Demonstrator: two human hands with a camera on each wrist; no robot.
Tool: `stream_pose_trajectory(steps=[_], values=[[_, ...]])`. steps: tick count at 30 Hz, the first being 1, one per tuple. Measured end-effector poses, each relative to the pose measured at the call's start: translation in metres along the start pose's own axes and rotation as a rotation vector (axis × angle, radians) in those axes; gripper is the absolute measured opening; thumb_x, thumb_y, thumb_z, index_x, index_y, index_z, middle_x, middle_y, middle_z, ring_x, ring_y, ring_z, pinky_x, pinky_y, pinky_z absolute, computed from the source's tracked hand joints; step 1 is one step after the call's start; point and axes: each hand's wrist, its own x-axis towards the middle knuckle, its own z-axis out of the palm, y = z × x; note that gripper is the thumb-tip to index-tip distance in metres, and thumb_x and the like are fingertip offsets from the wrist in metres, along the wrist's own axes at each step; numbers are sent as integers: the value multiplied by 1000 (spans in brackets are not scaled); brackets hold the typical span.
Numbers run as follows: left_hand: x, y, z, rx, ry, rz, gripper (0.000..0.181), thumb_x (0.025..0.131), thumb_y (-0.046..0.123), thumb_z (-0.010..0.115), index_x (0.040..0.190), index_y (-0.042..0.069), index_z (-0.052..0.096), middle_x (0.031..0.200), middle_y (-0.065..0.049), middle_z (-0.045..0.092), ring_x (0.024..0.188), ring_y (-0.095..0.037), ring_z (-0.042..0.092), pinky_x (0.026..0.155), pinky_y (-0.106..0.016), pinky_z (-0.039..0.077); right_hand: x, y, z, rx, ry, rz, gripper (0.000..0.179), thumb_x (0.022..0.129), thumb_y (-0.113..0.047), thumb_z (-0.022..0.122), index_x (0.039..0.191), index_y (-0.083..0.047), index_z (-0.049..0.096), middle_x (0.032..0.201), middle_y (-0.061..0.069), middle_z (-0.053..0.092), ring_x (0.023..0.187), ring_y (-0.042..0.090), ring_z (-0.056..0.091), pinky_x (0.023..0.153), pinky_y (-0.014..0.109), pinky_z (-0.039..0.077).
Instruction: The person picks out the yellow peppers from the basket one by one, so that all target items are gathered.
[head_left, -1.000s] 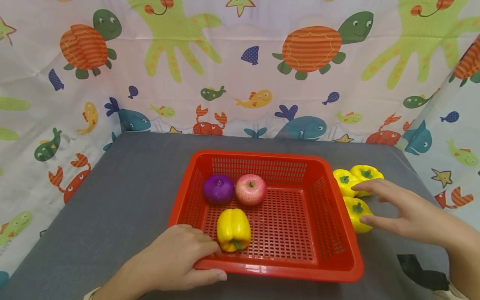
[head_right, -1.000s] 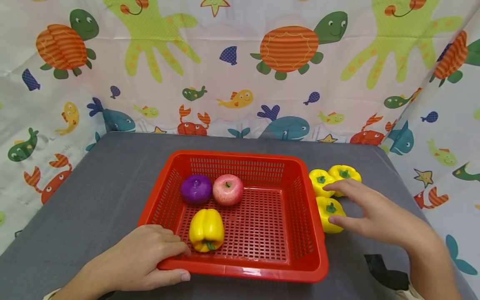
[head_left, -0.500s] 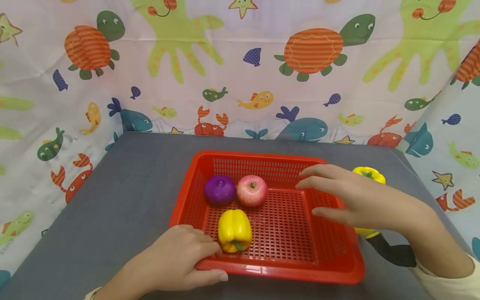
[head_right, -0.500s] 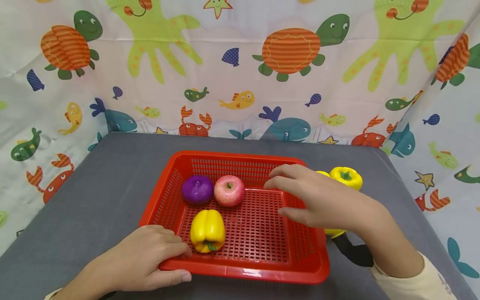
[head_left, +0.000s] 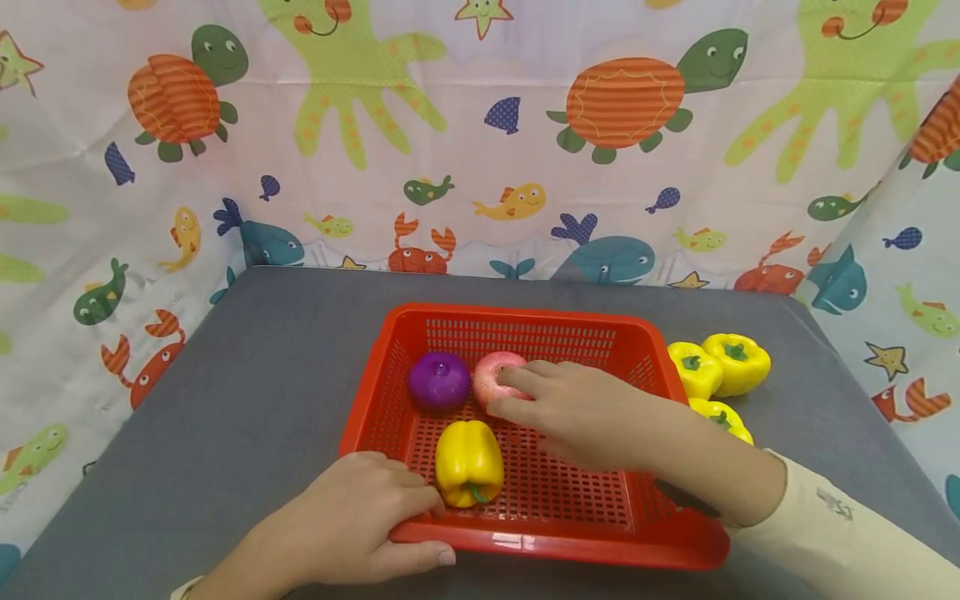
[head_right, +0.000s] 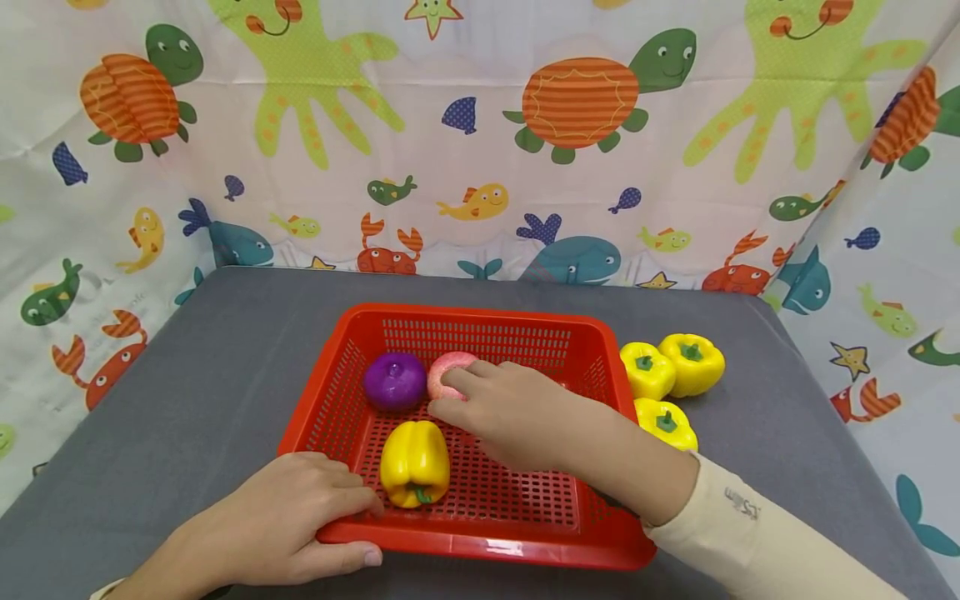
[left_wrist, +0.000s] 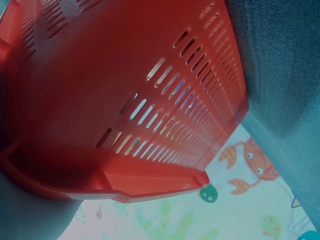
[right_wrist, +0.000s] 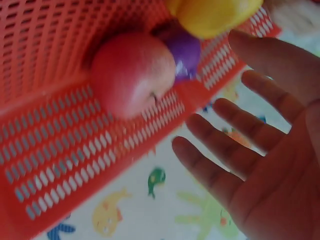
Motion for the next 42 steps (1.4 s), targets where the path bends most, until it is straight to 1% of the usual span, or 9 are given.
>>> stream_pose_trajectory(steps=[4,7,15,19,22,27,33,38,42], values=[[0,0,0,8,-4,-2,38,96,62,54,93,29,72,88,23,65,78,3,60,69,-26,48,18,-9,12,-51,21,-94,54,84,-12,80,134,-19,62,136,7,58,121,24,58,91,36,52],[-1,0,0,29,8,3,38,96,62,53,93,29,71,89,23,65,79,2,61,70,-27,48,30,-16,19,-75,-13,-124,55,88,-11,77,138,-24,60,143,8,53,126,25,55,93,37,52],[0,-1,2,67,33,28,39,96,63,51,92,29,70,87,22,64,78,2,60,71,-28,48,49,-29,32,-166,-137,-103,71,82,-24,83,145,-35,52,149,5,48,126,29,54,98,42,48],[0,0,2,85,42,35,39,96,64,52,92,30,70,85,21,64,78,1,60,70,-29,48,53,-36,41,-180,-181,-117,74,86,-31,80,151,-35,45,152,3,45,128,27,51,97,42,48],[0,0,2,94,45,33,40,96,64,51,95,29,71,92,20,67,83,0,63,72,-32,49,56,-40,47,-151,-173,-133,65,94,-30,71,152,-33,43,152,2,44,132,26,47,98,42,47],[-1,0,2,109,61,41,39,96,63,52,96,30,72,93,20,67,84,0,63,73,-33,49,59,-42,55,-165,-62,-206,46,98,-28,63,142,-27,52,144,1,51,131,23,46,102,39,43],[1,0,2,102,85,57,35,95,63,54,88,31,67,78,23,58,70,4,54,65,-25,42,63,-41,62,-169,-12,-248,23,95,-26,64,116,-22,55,115,-5,57,104,13,52,82,27,44],[1,0,1,95,77,49,34,95,63,55,89,31,67,77,23,58,69,3,54,64,-25,43,64,-40,65,-158,-10,-252,24,94,-28,65,114,-23,54,103,-6,55,93,12,52,75,27,43],[0,0,1,87,51,26,36,95,64,53,92,31,69,79,22,60,71,3,56,67,-28,45,65,-41,64,-114,-37,-227,33,94,-31,67,123,-24,54,107,-4,53,95,14,51,78,28,45]])
